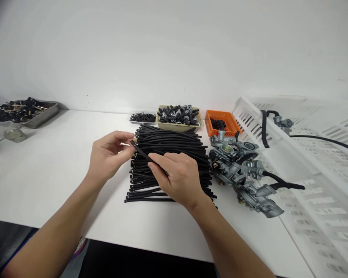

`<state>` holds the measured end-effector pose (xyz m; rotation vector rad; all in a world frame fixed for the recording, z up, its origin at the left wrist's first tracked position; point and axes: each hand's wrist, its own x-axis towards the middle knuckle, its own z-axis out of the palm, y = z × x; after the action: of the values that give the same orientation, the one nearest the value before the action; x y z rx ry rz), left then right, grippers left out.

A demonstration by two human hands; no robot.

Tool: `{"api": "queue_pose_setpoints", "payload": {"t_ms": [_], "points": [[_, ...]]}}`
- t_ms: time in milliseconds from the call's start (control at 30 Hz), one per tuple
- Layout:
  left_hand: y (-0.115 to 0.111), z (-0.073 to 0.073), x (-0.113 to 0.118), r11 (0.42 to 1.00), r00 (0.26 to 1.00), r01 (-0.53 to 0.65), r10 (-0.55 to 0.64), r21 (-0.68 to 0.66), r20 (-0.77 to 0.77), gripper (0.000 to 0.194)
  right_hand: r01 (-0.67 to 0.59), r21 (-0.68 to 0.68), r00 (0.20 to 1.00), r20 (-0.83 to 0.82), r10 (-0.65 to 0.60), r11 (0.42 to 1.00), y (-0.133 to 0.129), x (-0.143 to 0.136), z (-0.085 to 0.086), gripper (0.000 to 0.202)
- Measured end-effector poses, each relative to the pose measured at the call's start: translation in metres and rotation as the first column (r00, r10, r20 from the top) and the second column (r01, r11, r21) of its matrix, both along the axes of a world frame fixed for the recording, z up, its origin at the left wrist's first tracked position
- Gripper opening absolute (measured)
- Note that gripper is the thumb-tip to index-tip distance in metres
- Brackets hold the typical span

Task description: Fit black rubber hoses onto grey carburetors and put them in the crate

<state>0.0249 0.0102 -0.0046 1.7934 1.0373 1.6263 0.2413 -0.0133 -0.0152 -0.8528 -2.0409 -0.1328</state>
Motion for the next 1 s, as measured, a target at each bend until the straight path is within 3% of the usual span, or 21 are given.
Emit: {"api": "queue_pose_setpoints", "payload": {"t_ms": [133, 267, 400, 733, 1000], "points": [[0.002, 0.000, -0.007, 0.923, 0.958, 0.281, -0.255, -0.262, 0.129, 0.025, -0.005, 0.016, 1.000, 0.013, 0.005, 1.000, 0.002, 0.004, 0.003, 0.017], [0.005, 0.001, -0.014, 0.848, 0.908, 0.418, -0.374, -0.325, 0.190, 0.015, -0.023, 0.029, 1.000, 0.000, 0.023, 0.999, 0.003, 0.005, 0.003, 0.016], [0.006, 0.002, -0.018, 0.789, 0.874, 0.485, -0.429, -0.377, 0.229, 0.020, -0.030, 0.033, 0.999, -0.012, 0.030, 0.999, 0.003, 0.005, 0.002, 0.016], [0.008, -0.002, -0.018, 0.883, 0.921, 0.389, -0.362, -0.264, 0.145, 0.024, -0.008, 0.020, 1.000, -0.018, 0.009, 1.000, 0.003, 0.004, 0.002, 0.018], [0.007, -0.002, -0.020, 0.880, 0.915, 0.401, -0.397, -0.254, 0.071, 0.020, -0.002, 0.025, 1.000, -0.021, 0.002, 1.000, 0.003, 0.004, 0.003, 0.019]]}}
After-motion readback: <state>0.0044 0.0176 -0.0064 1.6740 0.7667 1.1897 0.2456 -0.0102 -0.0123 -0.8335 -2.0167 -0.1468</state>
